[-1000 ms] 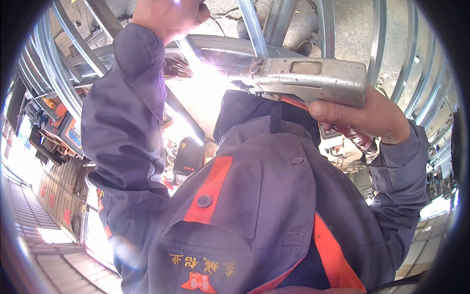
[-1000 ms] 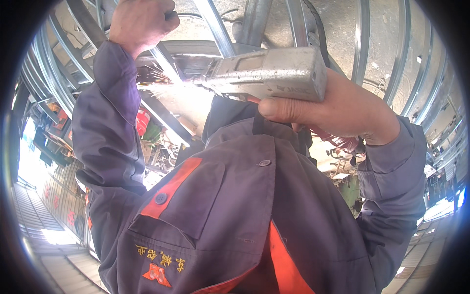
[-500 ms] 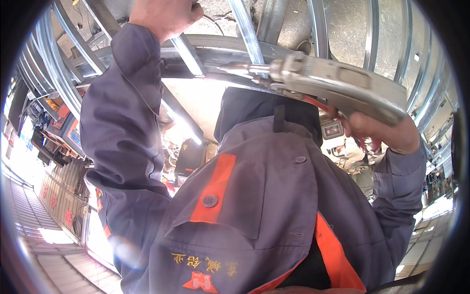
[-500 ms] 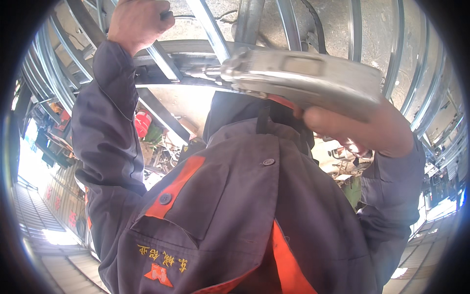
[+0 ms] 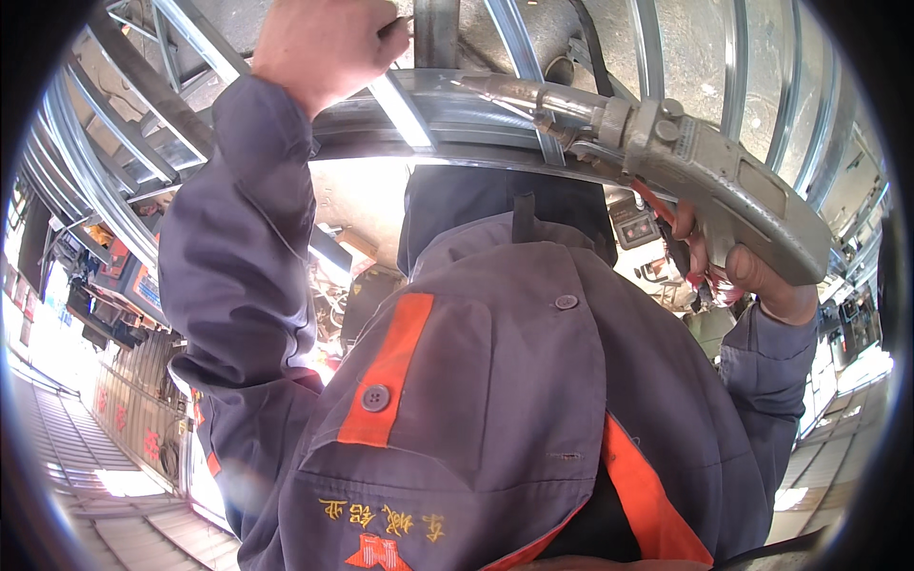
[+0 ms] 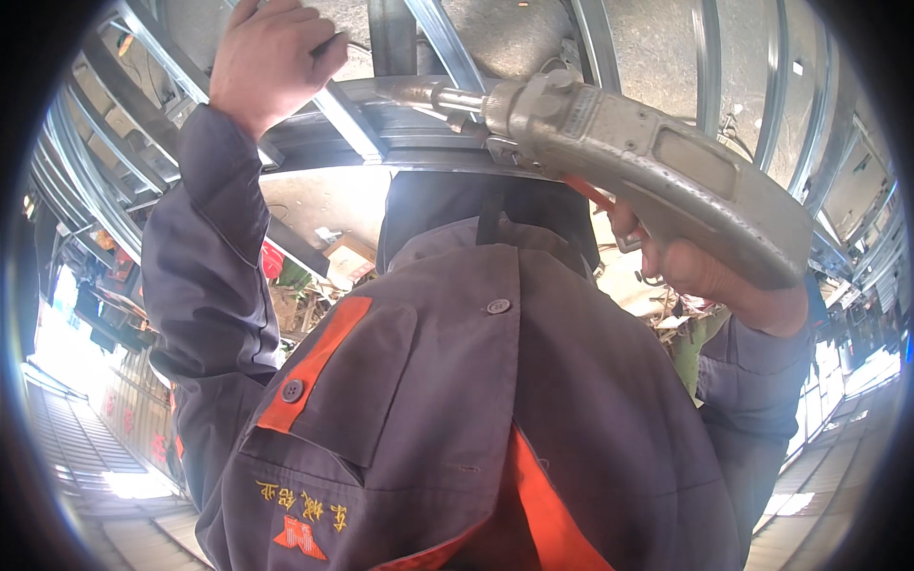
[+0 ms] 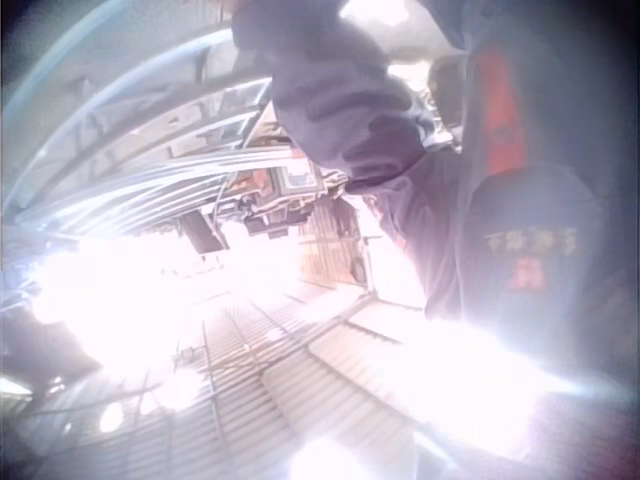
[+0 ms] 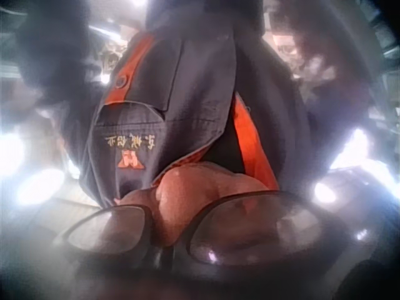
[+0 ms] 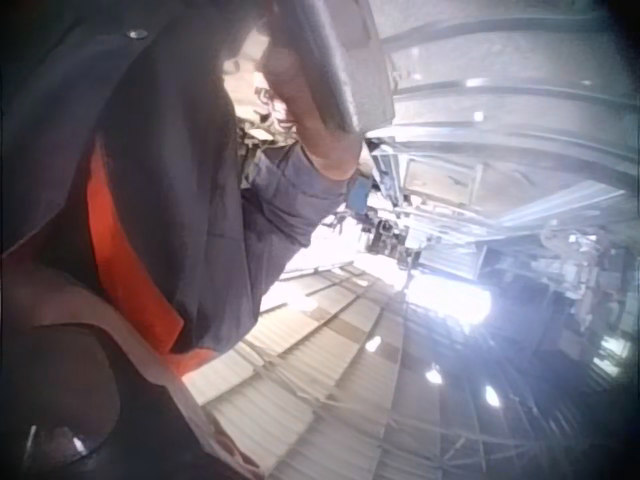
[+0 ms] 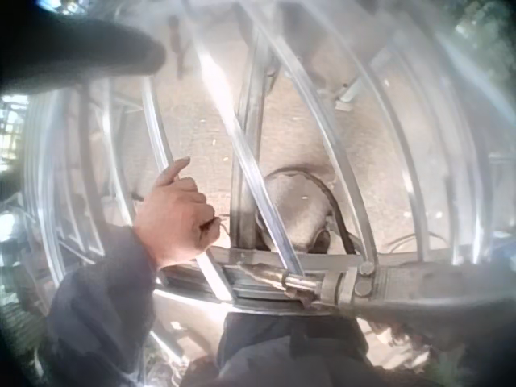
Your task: The person positions metal bars onto a curved frame and uses a welding torch to join them. The person repeatedly aligns bars and welds joints along the structure.
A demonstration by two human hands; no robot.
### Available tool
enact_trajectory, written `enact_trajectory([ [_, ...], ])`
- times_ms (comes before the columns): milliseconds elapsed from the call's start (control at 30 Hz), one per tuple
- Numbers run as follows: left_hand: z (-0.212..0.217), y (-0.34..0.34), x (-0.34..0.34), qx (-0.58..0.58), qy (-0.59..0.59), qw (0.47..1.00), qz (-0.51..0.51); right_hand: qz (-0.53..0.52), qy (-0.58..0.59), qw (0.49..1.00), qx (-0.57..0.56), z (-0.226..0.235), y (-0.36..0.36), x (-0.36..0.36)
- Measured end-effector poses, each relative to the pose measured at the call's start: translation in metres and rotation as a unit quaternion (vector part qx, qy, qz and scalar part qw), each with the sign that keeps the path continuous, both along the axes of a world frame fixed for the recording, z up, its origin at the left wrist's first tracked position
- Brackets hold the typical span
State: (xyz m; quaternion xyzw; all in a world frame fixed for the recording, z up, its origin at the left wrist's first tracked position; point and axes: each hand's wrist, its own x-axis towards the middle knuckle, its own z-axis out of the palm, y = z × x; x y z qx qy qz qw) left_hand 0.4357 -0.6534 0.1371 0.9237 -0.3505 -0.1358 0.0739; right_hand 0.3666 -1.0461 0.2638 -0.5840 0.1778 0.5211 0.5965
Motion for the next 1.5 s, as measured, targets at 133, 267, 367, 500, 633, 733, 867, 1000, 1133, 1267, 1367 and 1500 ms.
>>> enact_trajectory([
  [133,-0.005,0.003,0.003,-0.054,0.005,0.999,-0.003,0.034,0.010,0.999,0.007,-0.004,0.000,0.005],
  [267,-0.007,0.001,0.003,-0.040,-0.011,0.999,-0.005,0.055,0.006,0.998,0.039,-0.011,-0.003,0.011],
  [367,-0.009,0.000,0.003,-0.078,-0.022,0.997,-0.005,0.041,0.056,0.997,0.033,-0.014,-0.001,0.011],
  [500,-0.014,0.002,0.006,-0.106,-0.019,0.994,-0.023,0.070,0.080,0.993,0.060,-0.012,0.006,0.016],
  [633,-0.017,0.003,0.007,-0.109,-0.037,0.993,-0.035,0.165,-0.039,0.977,0.132,-0.033,0.019,0.032],
  [733,-0.016,0.004,0.007,-0.122,-0.031,0.992,-0.033,0.167,0.035,0.981,0.093,-0.031,0.030,0.042],
  [867,-0.015,0.005,0.007,-0.119,-0.033,0.992,-0.040,0.215,0.098,0.971,0.024,-0.032,0.044,0.057],
  [1000,-0.016,0.005,0.006,-0.126,-0.037,0.991,-0.035,0.207,0.090,0.974,0.027,-0.044,0.054,0.053],
  [1133,-0.016,0.005,0.006,-0.128,-0.034,0.991,-0.032,0.206,0.092,0.974,0.030,-0.052,0.052,0.053],
  [1267,-0.013,0.004,0.007,-0.126,-0.027,0.991,-0.030,0.210,0.100,0.971,0.048,-0.056,0.051,0.055],
  [1367,-0.014,0.005,0.006,-0.116,-0.033,0.992,-0.029,0.216,0.095,0.971,0.042,-0.056,0.053,0.056],
  [1500,-0.020,0.007,0.005,-0.118,-0.055,0.991,-0.031,0.240,0.087,0.966,0.028,-0.053,0.055,0.058],
])
